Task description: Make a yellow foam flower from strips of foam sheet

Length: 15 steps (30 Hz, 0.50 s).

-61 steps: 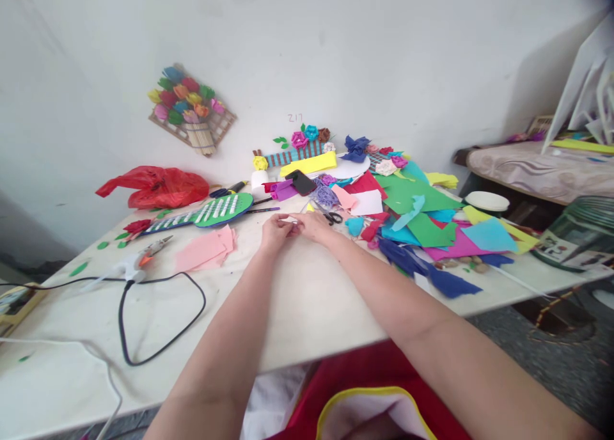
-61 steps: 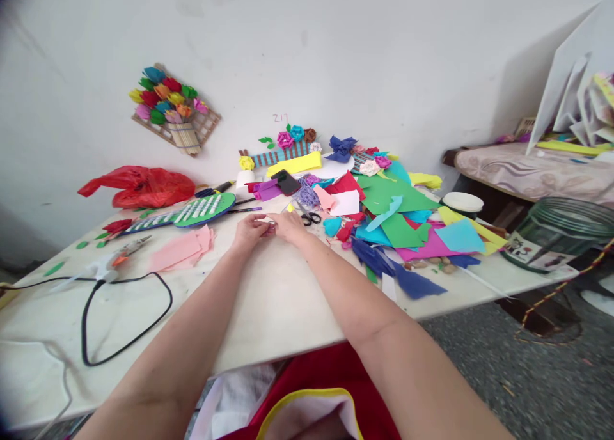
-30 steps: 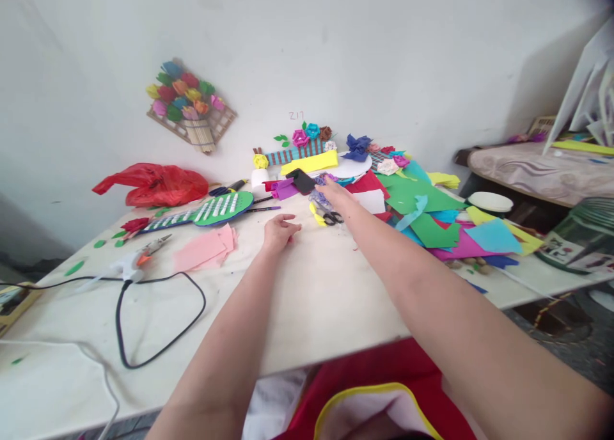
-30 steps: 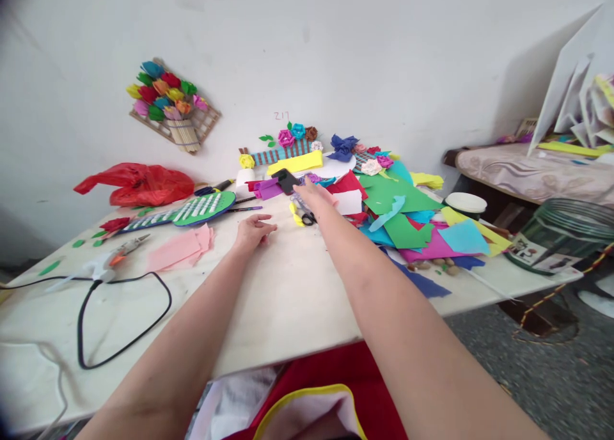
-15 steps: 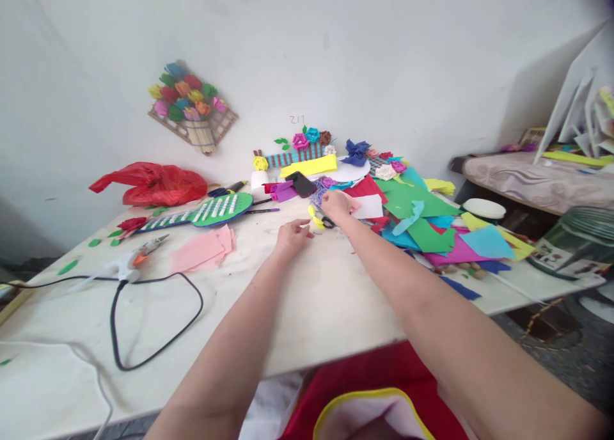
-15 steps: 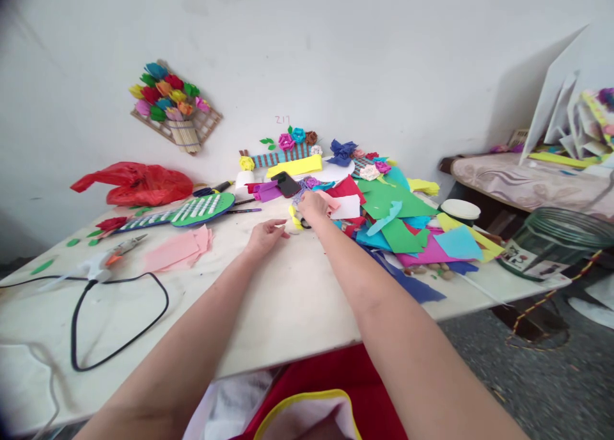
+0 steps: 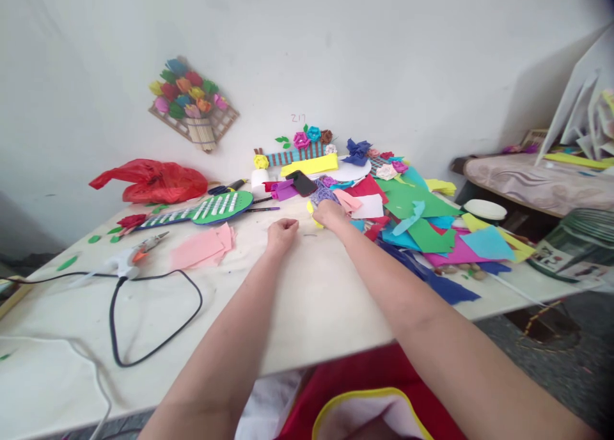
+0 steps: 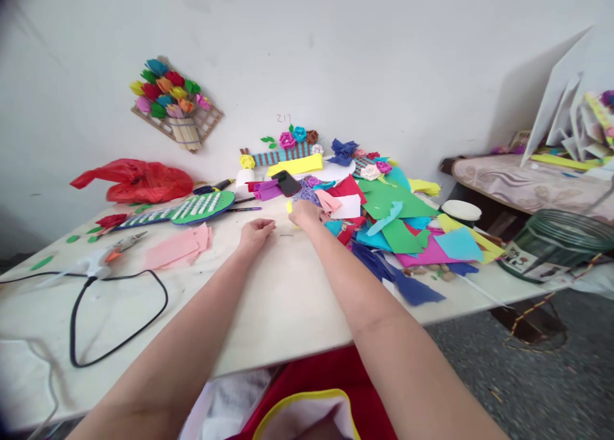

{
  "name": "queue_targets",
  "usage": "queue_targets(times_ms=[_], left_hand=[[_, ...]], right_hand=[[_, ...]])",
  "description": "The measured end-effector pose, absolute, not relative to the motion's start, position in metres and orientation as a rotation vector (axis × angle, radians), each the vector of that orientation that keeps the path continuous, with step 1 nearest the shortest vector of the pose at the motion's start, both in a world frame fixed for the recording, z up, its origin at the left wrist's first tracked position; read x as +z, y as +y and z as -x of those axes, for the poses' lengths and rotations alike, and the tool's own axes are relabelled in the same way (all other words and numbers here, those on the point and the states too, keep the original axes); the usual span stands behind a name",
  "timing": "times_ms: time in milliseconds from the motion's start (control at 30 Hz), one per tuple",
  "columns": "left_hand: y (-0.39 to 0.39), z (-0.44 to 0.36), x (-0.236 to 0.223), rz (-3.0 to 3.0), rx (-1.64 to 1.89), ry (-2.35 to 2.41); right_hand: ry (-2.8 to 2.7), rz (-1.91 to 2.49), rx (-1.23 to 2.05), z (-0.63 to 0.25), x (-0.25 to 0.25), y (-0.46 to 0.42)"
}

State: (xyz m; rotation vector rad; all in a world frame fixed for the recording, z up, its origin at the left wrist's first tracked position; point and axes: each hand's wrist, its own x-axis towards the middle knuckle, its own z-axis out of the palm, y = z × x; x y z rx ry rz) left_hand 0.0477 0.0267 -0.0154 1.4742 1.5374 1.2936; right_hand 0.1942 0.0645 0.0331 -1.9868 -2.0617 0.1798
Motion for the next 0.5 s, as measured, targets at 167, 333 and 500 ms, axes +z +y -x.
queue_targets(times_ms=[167, 333, 500], left_hand=[[0.027, -0.045, -0.014, -1.224, 1.388, 1.354], [0.022, -0.046, -0.009, -1.111, 1.398, 1.205], [0.017, -0.045, -0.003, -1.001, 1.446, 1.106]], right_hand=[[-1.867, 1.551, 0.703, -0.198, 0.028, 0.059], [-1.905, 1.243, 0.896, -0.190, 0.024, 0.049], [-1.854, 1.156, 0.989, -0.185, 0.026, 0.047]])
